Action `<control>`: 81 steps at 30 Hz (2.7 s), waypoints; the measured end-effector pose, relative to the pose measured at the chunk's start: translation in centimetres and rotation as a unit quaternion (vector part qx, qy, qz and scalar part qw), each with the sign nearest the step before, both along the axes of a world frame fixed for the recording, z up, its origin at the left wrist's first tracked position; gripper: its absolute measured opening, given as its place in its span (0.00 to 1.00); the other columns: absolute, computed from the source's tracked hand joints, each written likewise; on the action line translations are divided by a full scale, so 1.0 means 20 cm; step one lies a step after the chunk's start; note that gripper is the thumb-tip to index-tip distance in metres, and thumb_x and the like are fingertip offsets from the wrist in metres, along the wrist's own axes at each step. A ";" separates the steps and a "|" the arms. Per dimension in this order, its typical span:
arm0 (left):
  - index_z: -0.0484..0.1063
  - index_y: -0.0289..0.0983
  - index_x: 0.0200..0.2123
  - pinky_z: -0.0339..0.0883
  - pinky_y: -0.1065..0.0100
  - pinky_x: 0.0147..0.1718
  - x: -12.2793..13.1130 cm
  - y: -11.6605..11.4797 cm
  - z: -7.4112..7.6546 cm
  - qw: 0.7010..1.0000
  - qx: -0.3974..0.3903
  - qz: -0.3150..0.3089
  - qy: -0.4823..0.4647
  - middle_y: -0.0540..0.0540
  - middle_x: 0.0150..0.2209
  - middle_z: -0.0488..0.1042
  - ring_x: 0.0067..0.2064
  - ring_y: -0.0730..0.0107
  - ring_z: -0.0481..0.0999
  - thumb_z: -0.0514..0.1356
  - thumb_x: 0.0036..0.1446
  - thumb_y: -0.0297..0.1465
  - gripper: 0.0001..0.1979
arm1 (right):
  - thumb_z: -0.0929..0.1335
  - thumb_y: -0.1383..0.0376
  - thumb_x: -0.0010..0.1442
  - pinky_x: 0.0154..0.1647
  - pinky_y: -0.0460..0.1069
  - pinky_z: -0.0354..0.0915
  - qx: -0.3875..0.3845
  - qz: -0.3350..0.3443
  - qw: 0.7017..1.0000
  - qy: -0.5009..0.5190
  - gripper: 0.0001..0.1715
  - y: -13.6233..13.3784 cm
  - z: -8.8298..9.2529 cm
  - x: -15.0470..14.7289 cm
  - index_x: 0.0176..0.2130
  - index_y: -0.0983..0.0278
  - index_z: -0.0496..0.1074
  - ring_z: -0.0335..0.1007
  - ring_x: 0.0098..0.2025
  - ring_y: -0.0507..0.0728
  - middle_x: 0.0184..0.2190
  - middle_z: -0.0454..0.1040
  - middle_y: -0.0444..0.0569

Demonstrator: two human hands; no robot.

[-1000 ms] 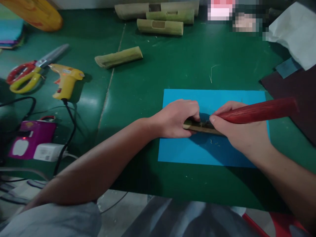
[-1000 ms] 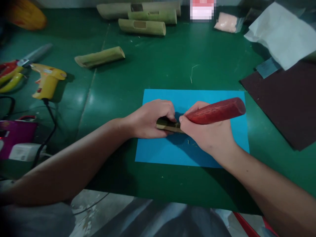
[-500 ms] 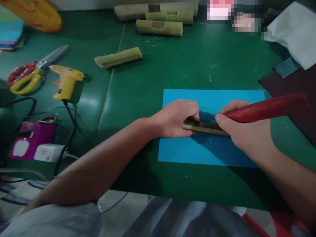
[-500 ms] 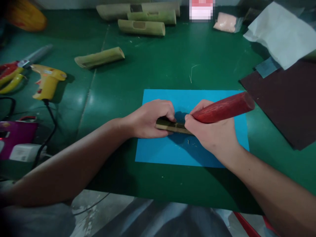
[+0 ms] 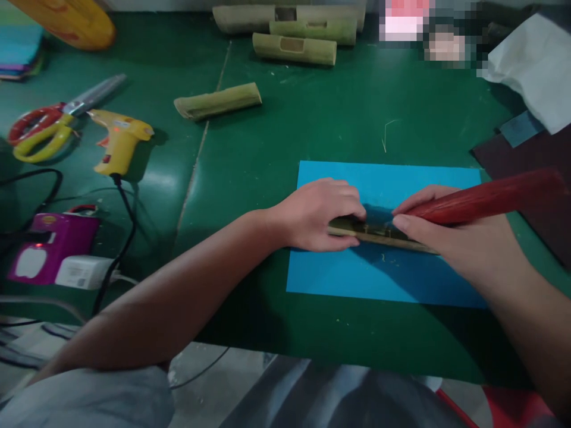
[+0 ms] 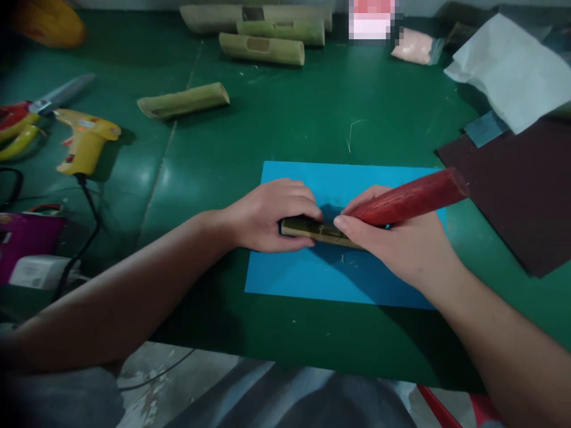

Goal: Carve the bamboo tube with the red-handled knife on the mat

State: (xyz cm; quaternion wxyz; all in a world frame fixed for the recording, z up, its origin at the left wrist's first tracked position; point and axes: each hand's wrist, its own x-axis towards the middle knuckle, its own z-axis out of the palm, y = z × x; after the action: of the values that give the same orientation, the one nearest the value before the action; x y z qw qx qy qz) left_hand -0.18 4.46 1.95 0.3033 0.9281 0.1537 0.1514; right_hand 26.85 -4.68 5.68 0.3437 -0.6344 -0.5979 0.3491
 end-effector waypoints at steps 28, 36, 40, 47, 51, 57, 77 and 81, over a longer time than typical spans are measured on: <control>0.79 0.43 0.48 0.71 0.57 0.46 0.01 -0.01 -0.03 1.000 0.000 0.015 -0.025 0.42 0.47 0.86 0.48 0.55 0.85 0.68 0.68 0.36 0.08 | 0.82 0.53 0.67 0.37 0.57 0.84 0.026 0.014 0.999 0.015 0.07 -0.11 0.01 -0.02 0.43 0.49 0.87 0.86 0.36 0.62 0.41 0.90 0.46; 0.79 0.43 0.49 0.71 0.58 0.47 0.00 -0.01 -0.03 1.000 -0.003 0.018 -0.012 0.42 0.46 0.87 0.49 0.56 0.85 0.67 0.68 0.36 0.08 | 0.82 0.58 0.66 0.34 0.53 0.82 -0.002 0.001 0.997 0.081 0.05 -0.12 0.01 -0.05 0.42 0.48 0.86 0.85 0.33 0.58 0.39 0.89 0.42; 0.79 0.43 0.49 0.71 0.58 0.48 0.00 -0.01 -0.03 1.000 0.000 0.018 -0.011 0.42 0.47 0.87 0.49 0.56 0.85 0.68 0.68 0.36 0.09 | 0.82 0.58 0.67 0.33 0.53 0.82 -0.005 -0.001 0.996 0.085 0.05 -0.12 0.02 -0.05 0.42 0.48 0.86 0.85 0.32 0.58 0.38 0.89 0.43; 0.79 0.43 0.48 0.70 0.58 0.47 0.00 -0.01 -0.03 1.000 -0.006 0.014 -0.008 0.42 0.46 0.86 0.49 0.56 0.84 0.67 0.67 0.36 0.08 | 0.82 0.52 0.66 0.31 0.54 0.81 -0.010 0.024 0.995 0.092 0.07 -0.09 -0.03 -0.02 0.43 0.47 0.87 0.84 0.32 0.60 0.38 0.89 0.44; 0.78 0.43 0.48 0.69 0.59 0.45 0.01 -0.01 -0.03 1.000 -0.004 0.011 -0.018 0.42 0.46 0.86 0.47 0.57 0.83 0.67 0.68 0.36 0.07 | 0.83 0.50 0.64 0.38 0.56 0.83 0.041 0.052 0.996 0.051 0.09 -0.06 -0.07 0.01 0.42 0.47 0.87 0.87 0.40 0.63 0.42 0.90 0.45; 0.79 0.42 0.48 0.70 0.59 0.45 0.01 -0.01 -0.03 1.000 0.001 0.011 -0.022 0.43 0.45 0.85 0.46 0.57 0.83 0.68 0.68 0.35 0.07 | 0.83 0.52 0.64 0.42 0.57 0.85 0.000 0.038 0.998 0.056 0.09 -0.07 -0.03 -0.01 0.45 0.47 0.89 0.89 0.44 0.64 0.45 0.91 0.45; 0.78 0.43 0.45 0.73 0.58 0.47 0.02 -0.01 -0.03 0.999 -0.027 0.028 -0.013 0.44 0.43 0.86 0.47 0.58 0.84 0.66 0.67 0.35 0.05 | 0.79 0.60 0.64 0.38 0.57 0.79 0.045 0.041 0.998 0.017 0.02 -0.07 -0.02 -0.03 0.37 0.49 0.86 0.85 0.38 0.61 0.37 0.89 0.43; 0.79 0.43 0.45 0.73 0.57 0.47 0.01 0.00 -0.04 0.999 -0.026 0.027 -0.023 0.43 0.44 0.86 0.48 0.57 0.85 0.67 0.69 0.36 0.05 | 0.79 0.60 0.66 0.37 0.58 0.80 0.049 0.016 0.996 0.067 0.06 -0.08 -0.03 -0.03 0.35 0.49 0.82 0.84 0.36 0.61 0.37 0.88 0.42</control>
State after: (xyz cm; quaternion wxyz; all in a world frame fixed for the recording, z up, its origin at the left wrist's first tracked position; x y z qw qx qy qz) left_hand 0.03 4.39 1.22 0.3263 0.9118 0.1753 0.1771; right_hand 26.26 -6.21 5.14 0.4080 -0.5826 -0.5996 0.3668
